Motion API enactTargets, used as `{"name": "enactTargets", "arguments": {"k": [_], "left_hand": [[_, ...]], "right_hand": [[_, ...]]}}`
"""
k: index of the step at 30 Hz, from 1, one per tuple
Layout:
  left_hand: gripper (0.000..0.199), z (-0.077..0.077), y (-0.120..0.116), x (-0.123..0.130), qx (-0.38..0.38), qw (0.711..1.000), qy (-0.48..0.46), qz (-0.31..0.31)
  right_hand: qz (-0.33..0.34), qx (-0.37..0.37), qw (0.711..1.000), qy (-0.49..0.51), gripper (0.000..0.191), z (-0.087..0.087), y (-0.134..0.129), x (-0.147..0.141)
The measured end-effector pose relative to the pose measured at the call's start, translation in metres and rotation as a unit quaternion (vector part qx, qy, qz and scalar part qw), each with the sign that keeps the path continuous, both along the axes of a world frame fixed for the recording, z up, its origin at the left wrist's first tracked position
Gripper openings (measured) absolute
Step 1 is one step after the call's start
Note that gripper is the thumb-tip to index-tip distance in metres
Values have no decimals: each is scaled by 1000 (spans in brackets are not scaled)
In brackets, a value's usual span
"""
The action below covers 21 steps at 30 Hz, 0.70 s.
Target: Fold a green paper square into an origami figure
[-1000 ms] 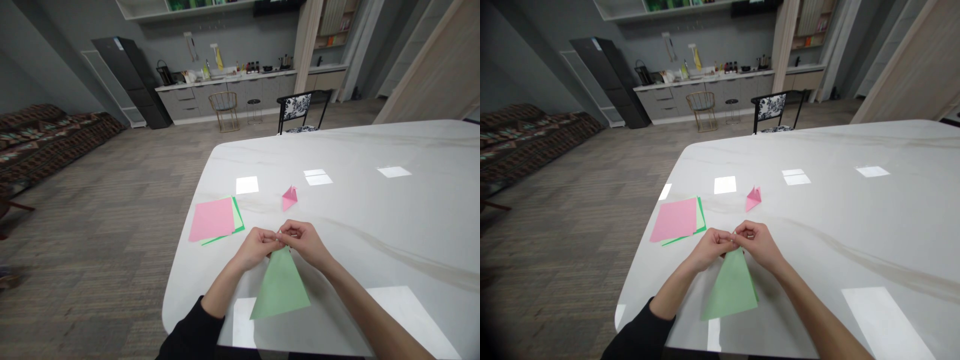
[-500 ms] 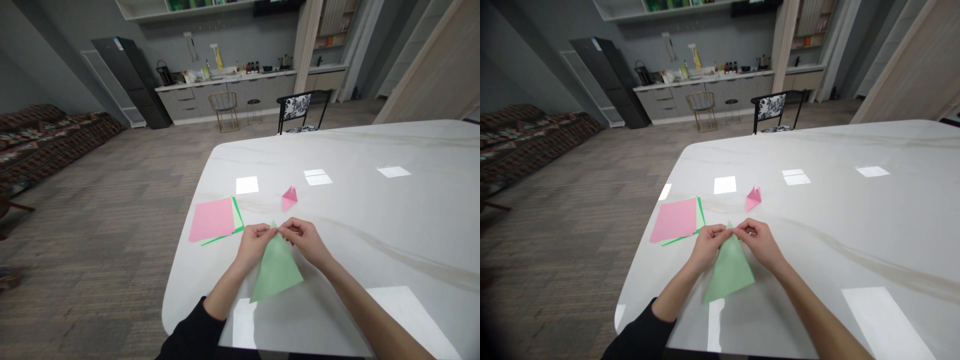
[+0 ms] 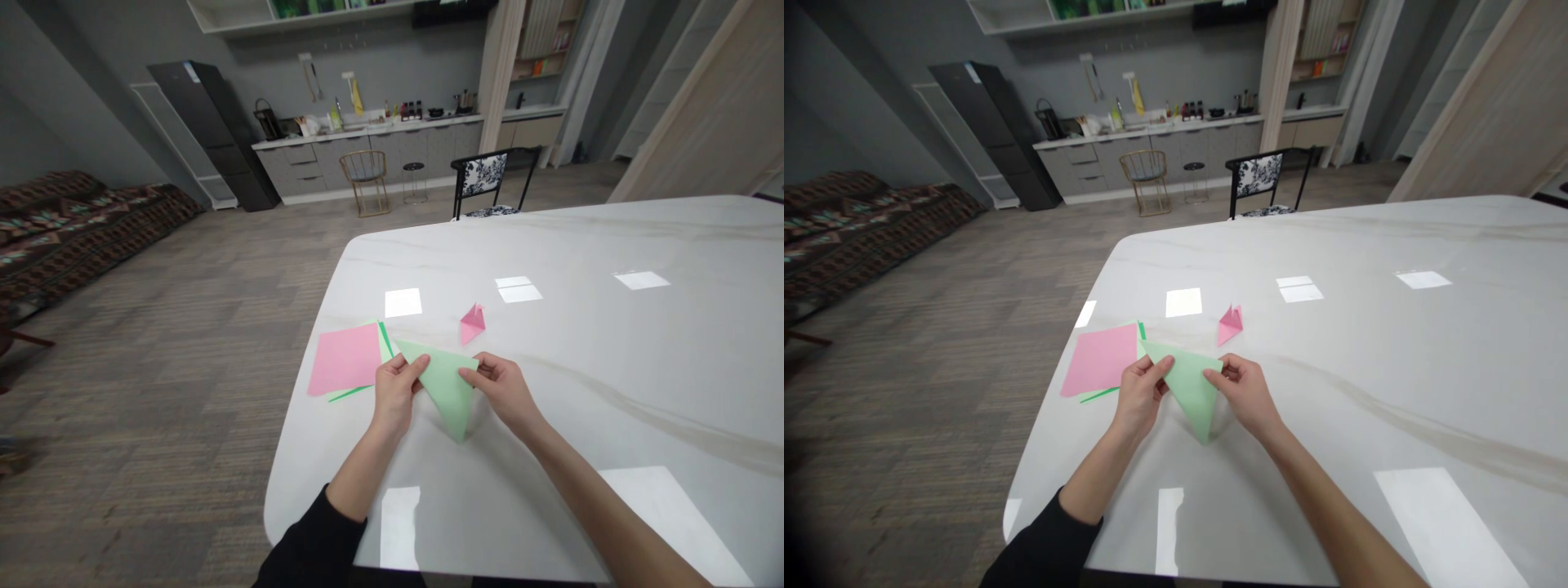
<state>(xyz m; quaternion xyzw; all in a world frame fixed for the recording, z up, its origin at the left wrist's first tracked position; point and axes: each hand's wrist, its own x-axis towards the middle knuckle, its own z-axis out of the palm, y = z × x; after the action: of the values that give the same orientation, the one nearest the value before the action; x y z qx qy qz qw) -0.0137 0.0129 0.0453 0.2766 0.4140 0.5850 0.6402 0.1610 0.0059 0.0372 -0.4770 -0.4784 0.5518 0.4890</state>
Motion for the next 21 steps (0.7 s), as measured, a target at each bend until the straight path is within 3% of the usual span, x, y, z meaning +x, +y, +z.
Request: {"name": "enactTargets", "arguments": {"k": [9, 21], "left_hand": [[35, -2, -2, 6, -32, 999, -8, 26], [39, -5, -4, 9, -38, 999, -13, 7]], "right_hand": [[-26, 11, 999, -35, 38, -3, -2, -3], [-38, 4, 997, -62, 42, 0, -3, -3]]}}
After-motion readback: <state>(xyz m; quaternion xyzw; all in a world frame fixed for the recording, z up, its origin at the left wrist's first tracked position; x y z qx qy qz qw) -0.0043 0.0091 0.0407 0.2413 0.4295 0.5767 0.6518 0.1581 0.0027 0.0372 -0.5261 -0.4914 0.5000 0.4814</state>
